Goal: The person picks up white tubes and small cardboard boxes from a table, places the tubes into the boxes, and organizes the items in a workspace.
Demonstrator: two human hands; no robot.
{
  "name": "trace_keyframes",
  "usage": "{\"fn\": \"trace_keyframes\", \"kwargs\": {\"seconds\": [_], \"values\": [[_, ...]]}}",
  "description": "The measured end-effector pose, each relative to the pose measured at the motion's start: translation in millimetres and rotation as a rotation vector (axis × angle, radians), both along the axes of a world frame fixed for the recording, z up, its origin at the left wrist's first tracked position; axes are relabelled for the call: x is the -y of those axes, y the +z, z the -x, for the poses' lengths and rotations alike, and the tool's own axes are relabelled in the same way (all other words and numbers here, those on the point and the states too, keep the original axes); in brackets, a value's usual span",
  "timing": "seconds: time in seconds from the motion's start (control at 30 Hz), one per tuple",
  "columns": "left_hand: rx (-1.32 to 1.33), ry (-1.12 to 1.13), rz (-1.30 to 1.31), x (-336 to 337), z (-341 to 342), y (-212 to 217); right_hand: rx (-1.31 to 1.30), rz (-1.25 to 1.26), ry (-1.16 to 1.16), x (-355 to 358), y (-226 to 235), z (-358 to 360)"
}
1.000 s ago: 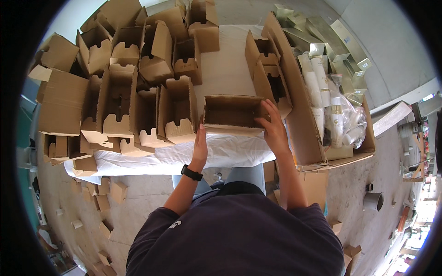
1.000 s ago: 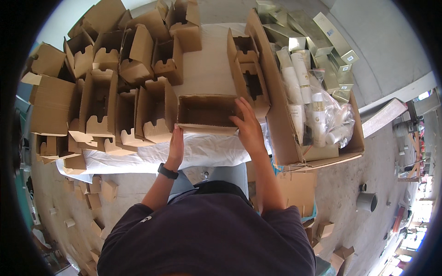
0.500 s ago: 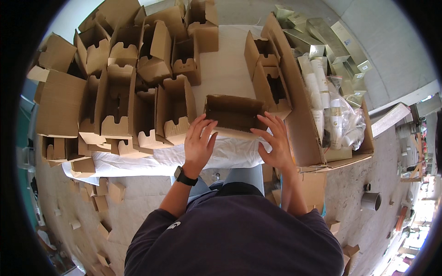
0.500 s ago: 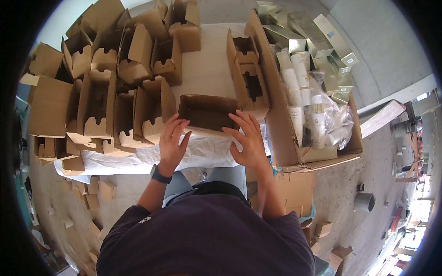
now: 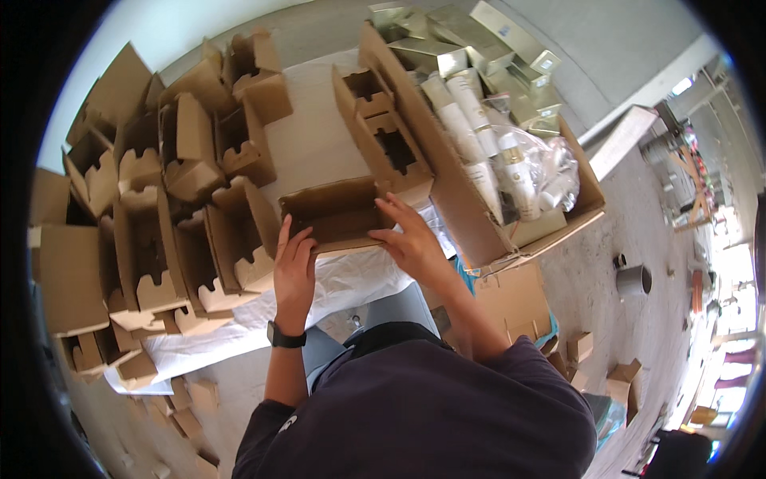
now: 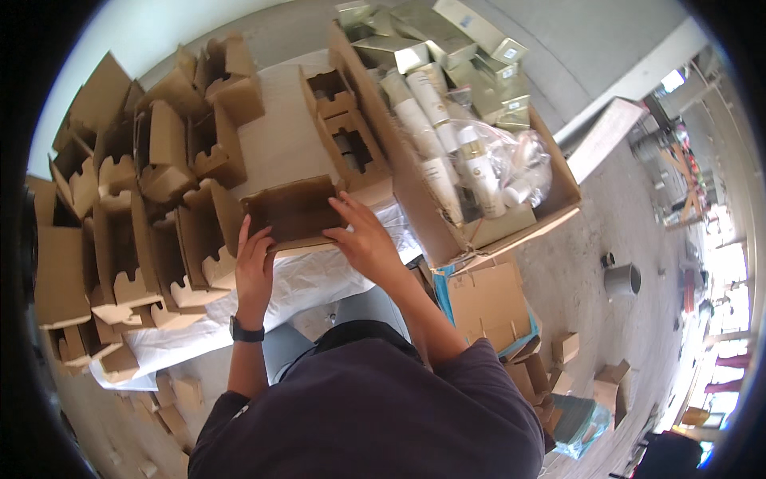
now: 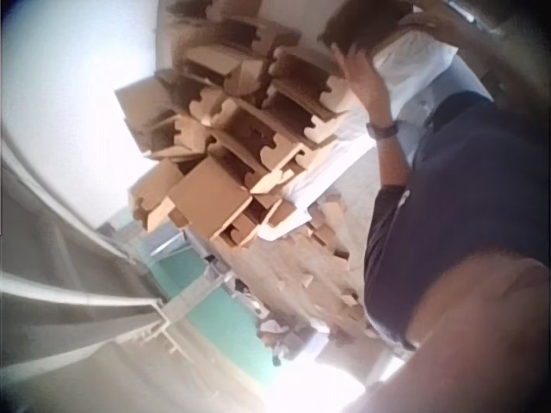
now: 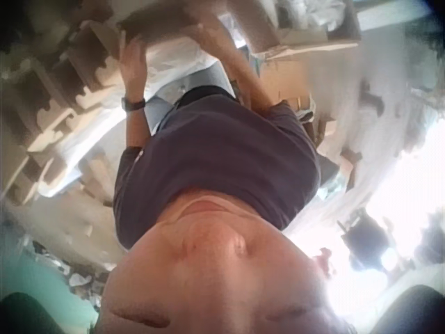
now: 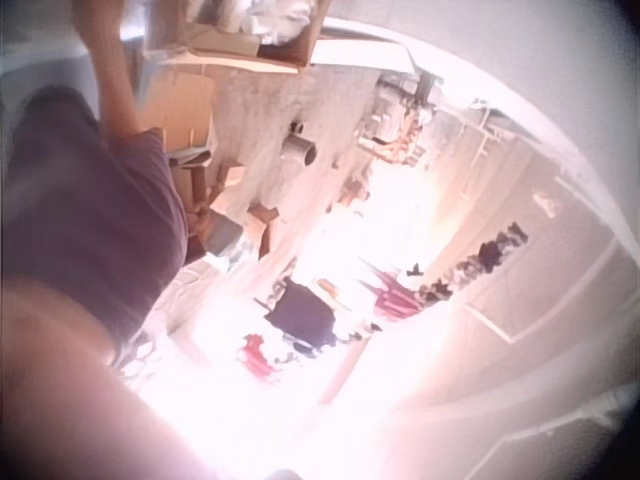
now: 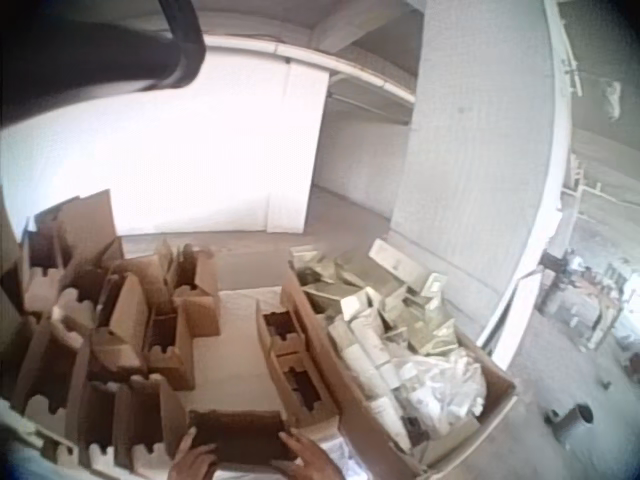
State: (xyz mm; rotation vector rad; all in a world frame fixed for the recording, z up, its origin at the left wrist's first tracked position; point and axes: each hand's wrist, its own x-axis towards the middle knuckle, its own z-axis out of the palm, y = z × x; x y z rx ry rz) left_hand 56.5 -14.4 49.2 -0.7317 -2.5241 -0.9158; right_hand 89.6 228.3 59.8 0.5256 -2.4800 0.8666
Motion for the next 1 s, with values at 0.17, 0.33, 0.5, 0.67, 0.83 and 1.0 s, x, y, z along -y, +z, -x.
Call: {"fn": "trace_keyframes", "kwargs": {"seconds": [0.17,0.33,0.5,0.67,0.83,1.0], "values": [[0.017,0.014,0.003,1.1,-0.4,0.4,0.031,0.025,0.028,-7.2,60.1,-27.8],[0.035,0.004,-0.019,2.5,-1.3,0.1,-0.149,-0.154,-0.617,-93.3,103.4,-22.6],[0.017,-0.005,-0.040,2.4,-2.0,-2.7,0.425,-0.424,-0.969,-150.1,95.6,-16.2],[0.034,0.002,-0.027,1.9,-1.5,-2.9,0.500,-0.515,-1.015,-148.9,81.2,-0.8],[0.027,0.005,-0.010,3.2,-2.1,-2.7,0.358,-0.428,-1.032,-151.3,72.6,-0.8],[0.036,0.007,-0.010,2.6,-2.6,0.0,0.254,-0.313,-1.076,-160.8,61.7,-2.0]]}}
